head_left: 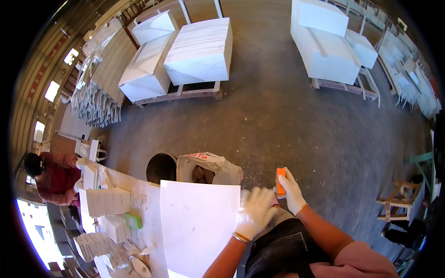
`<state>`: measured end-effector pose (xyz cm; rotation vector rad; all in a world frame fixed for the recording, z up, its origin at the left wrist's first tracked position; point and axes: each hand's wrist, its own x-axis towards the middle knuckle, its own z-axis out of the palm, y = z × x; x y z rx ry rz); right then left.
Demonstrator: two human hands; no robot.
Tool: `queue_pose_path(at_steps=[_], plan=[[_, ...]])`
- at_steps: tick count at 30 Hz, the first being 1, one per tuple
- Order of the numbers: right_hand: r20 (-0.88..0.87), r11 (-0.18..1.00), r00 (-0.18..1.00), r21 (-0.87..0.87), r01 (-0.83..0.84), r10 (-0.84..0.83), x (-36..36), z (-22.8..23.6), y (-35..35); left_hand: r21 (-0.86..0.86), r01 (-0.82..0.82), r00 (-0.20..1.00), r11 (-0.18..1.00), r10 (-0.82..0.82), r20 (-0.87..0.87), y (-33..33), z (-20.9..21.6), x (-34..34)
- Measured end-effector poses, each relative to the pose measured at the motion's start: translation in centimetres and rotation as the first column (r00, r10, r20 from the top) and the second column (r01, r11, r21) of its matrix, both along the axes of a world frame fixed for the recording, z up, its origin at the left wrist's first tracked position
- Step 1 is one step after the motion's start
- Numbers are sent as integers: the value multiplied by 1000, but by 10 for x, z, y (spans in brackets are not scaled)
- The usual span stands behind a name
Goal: The person trims the edges of a white foam board using a utility knife and then sands the edges with an orange sanding block. The person repeats this process on multiple foam boards, stacking the finished pieces on the table.
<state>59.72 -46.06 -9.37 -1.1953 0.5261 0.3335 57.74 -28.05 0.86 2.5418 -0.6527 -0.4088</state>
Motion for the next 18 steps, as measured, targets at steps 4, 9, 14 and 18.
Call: queue_pose_path(at_steps=[4, 9, 14, 18], plan=[[67, 998, 998, -60, -7, 11, 23, 4, -21, -326, 65, 990, 943, -103, -100, -4, -18, -52], [171, 980, 967, -100, -173, 188, 22, 33, -11, -416, -469, 876, 779, 353, -328, 45, 4, -120], [279, 640, 579, -421, -643, 766, -14, 91, 57, -536, -804, 569, 256, 590, -572, 68, 17, -178], [502, 416, 24, -688, -594, 865, -67, 114, 115, -418, -895, 346, -157, 347, -872, 84, -14, -242]])
